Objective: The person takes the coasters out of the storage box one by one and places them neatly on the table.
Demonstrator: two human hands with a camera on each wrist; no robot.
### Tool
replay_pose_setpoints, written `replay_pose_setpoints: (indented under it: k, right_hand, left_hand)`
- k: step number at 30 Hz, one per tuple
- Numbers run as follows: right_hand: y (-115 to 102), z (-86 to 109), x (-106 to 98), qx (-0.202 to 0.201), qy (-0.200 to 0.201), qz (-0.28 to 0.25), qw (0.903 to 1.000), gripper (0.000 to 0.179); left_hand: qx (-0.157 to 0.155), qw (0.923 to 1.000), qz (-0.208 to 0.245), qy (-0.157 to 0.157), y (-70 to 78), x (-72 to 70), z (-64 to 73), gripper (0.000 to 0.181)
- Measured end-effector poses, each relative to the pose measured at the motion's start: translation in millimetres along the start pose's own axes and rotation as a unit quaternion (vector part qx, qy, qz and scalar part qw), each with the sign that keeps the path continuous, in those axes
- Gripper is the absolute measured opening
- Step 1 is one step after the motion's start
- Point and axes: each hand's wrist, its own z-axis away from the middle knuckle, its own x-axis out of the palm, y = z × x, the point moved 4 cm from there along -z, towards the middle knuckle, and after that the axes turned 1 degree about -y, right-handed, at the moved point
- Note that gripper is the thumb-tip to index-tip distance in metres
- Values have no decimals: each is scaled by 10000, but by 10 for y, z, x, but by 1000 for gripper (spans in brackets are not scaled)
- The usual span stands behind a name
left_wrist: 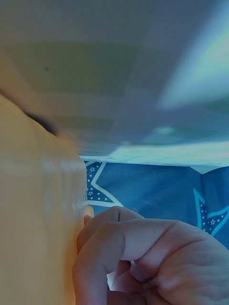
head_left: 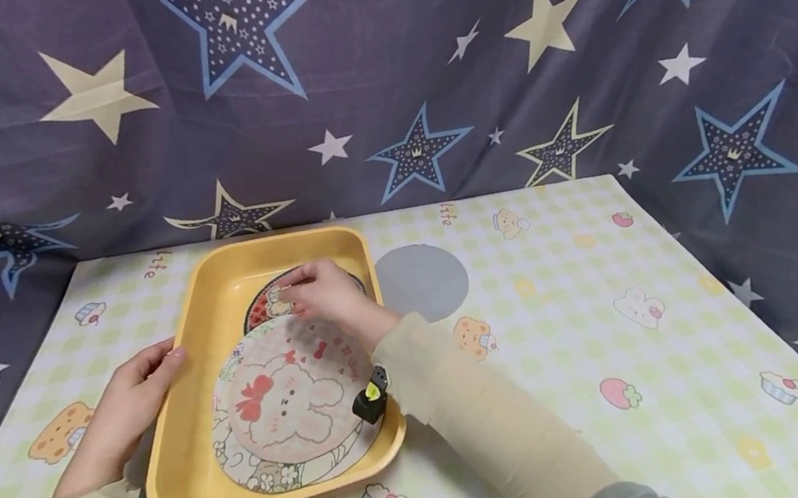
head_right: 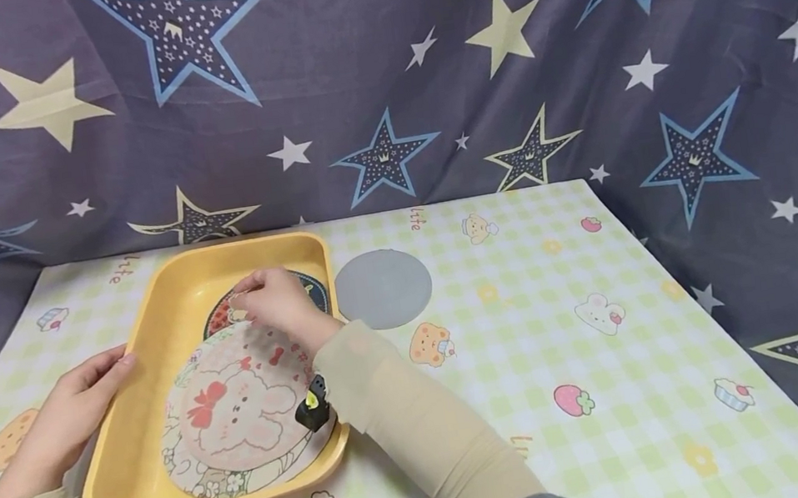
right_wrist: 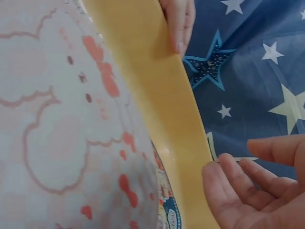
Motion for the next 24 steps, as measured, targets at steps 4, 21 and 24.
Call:
replay_pose_setpoints:
  k: [4, 21, 24]
  right_hand:
    - [55, 5, 35, -16, 186, 18, 9998, 25]
    - [177, -37, 107, -49, 148, 854, 9962, 21]
    - [206, -40, 104, -74, 101, 1352, 9907, 21]
  left_hand:
    - [51, 10000, -8, 4, 2, 1, 7, 64]
    - [-41, 10000, -39, 43, -15, 18, -3, 65]
    - [-63, 9999, -66, 53, -19, 20, -8, 65]
